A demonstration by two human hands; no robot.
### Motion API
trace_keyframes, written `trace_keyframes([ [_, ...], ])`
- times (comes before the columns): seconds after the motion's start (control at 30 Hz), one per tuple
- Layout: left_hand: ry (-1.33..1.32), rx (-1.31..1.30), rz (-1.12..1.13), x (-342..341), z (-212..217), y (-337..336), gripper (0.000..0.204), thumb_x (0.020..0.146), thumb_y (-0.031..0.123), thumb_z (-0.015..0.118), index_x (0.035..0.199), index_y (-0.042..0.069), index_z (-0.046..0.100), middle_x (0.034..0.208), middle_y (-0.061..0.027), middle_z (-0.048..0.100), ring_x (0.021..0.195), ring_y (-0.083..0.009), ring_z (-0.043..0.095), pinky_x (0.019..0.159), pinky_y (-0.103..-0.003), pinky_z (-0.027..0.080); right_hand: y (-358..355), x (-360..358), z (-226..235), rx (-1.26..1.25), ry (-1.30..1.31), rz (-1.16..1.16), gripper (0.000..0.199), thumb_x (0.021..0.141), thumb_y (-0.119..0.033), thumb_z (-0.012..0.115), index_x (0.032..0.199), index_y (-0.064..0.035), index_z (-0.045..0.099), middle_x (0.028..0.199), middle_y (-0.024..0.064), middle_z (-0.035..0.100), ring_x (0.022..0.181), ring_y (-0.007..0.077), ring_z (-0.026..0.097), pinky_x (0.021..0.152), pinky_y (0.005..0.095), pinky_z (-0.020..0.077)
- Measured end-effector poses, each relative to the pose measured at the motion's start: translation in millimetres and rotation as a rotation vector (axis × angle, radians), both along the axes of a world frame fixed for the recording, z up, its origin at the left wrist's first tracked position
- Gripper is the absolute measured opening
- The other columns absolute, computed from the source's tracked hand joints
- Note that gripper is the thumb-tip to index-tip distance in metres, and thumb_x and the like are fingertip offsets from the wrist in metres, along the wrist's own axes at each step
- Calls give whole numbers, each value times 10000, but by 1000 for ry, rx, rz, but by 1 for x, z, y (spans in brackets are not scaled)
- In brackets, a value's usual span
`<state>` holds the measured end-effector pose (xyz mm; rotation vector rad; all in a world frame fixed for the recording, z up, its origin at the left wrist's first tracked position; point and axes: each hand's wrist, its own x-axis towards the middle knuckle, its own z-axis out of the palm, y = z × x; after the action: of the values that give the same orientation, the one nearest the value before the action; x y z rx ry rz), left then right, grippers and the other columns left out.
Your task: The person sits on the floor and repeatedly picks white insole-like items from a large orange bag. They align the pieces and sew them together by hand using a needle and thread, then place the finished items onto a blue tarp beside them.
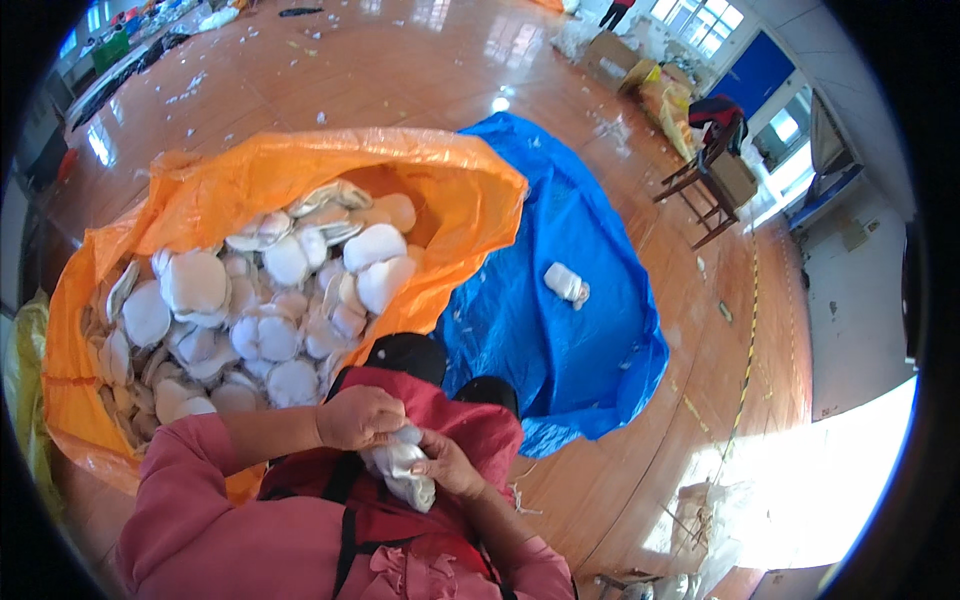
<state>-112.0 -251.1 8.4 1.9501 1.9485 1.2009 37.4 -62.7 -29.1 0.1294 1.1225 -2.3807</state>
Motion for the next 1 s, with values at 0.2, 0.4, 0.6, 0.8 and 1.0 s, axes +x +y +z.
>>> trace_keyframes([
  [0.2,127,-76,-40,-4,2,21,179,822,265,674,842,124,565,745,-60,520,647,-287,601,536,-429,463,9,0,-3,240,35,-1,498,835,-167,781,1255,-15,562,1142,40,634,1063,153,593,946,317,470],
  [0.4,227,-161,-151,-8,8,34,139,867,266,603,837,134,570,750,-51,528,661,-267,619,542,-413,481,12,-3,5,465,27,82,472,827,-155,791,1227,-32,572,1127,28,634,1059,129,578,924,308,472],
  [0.6,240,-109,-32,-5,11,46,125,851,240,596,851,115,591,757,-69,582,656,-276,627,552,-401,495,11,-13,3,504,46,-63,559,786,-54,806,1264,-46,517,1142,25,626,1042,128,585,914,309,481],
  [0.8,169,-211,161,-2,7,46,149,855,247,593,834,101,616,741,-94,598,662,-308,638,567,-428,501,3,-15,-30,383,103,-248,507,794,-12,778,1241,-44,541,1154,39,633,1055,143,600,920,313,488],
  [1.0,-5,-298,382,2,-13,45,157,837,227,611,797,82,652,781,-96,648,673,-332,646,582,-452,509,7,-17,-52,690,100,-161,418,813,-109,787,1162,-26,572,1058,40,642,953,125,604,853,288,492],
])
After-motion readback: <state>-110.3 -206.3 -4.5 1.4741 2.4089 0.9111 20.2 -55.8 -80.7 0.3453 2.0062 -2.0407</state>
